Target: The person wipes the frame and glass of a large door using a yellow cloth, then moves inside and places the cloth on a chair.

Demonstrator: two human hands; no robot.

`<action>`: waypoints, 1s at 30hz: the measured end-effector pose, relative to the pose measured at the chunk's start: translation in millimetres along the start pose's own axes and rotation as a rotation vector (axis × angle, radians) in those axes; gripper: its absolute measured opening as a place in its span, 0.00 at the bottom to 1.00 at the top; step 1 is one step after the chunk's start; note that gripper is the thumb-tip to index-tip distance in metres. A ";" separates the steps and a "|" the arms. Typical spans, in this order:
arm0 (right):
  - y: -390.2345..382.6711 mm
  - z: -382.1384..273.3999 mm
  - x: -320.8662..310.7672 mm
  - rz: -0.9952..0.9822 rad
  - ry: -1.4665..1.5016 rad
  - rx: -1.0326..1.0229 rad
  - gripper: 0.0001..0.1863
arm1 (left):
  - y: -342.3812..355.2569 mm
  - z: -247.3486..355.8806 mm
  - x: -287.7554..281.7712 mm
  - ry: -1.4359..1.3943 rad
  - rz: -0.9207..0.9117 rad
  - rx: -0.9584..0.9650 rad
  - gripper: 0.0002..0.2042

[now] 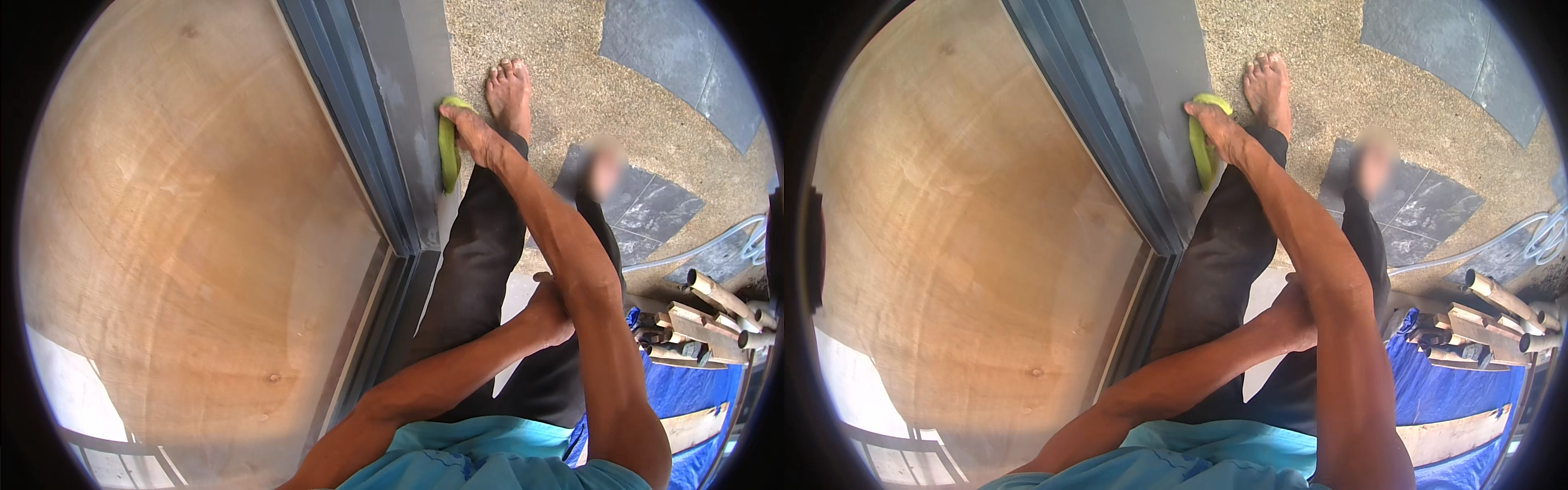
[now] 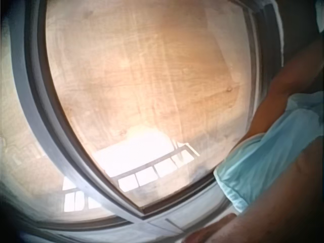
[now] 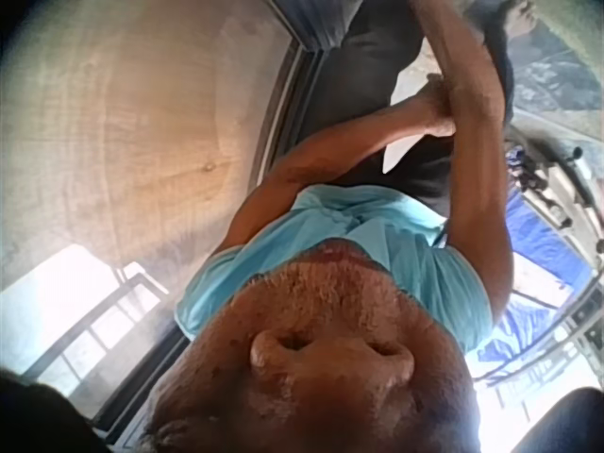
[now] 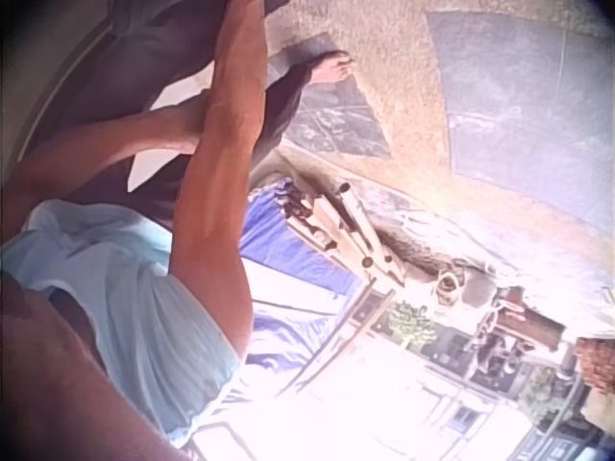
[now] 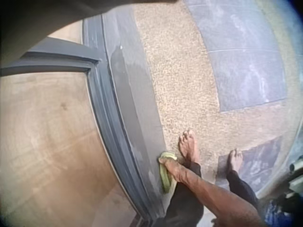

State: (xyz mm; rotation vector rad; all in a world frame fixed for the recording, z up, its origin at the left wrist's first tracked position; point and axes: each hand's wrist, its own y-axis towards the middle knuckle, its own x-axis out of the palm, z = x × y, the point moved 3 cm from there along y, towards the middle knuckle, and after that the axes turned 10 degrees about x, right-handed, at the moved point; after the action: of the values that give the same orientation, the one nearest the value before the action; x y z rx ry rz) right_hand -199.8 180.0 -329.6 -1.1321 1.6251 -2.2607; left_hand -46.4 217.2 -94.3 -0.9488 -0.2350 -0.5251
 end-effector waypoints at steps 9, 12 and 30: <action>-44.3 -82.2 27.6 0.182 -0.222 -0.580 0.32 | 5.1 0.0 3.9 -0.651 0.303 0.112 0.16; -66.9 -24.4 51.3 0.181 -0.315 -0.378 0.33 | 5.6 -9.0 14.8 -0.584 0.447 0.170 0.10; -166.7 32.2 -151.5 0.181 0.171 -0.410 0.17 | -1.8 11.0 35.7 0.455 0.355 -0.034 0.13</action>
State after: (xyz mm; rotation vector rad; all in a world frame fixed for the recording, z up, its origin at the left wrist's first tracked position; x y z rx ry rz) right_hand -21.4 300.6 -256.1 -0.8328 2.2325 -2.0124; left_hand -16.6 213.8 -72.0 -0.8545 0.3475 -0.4032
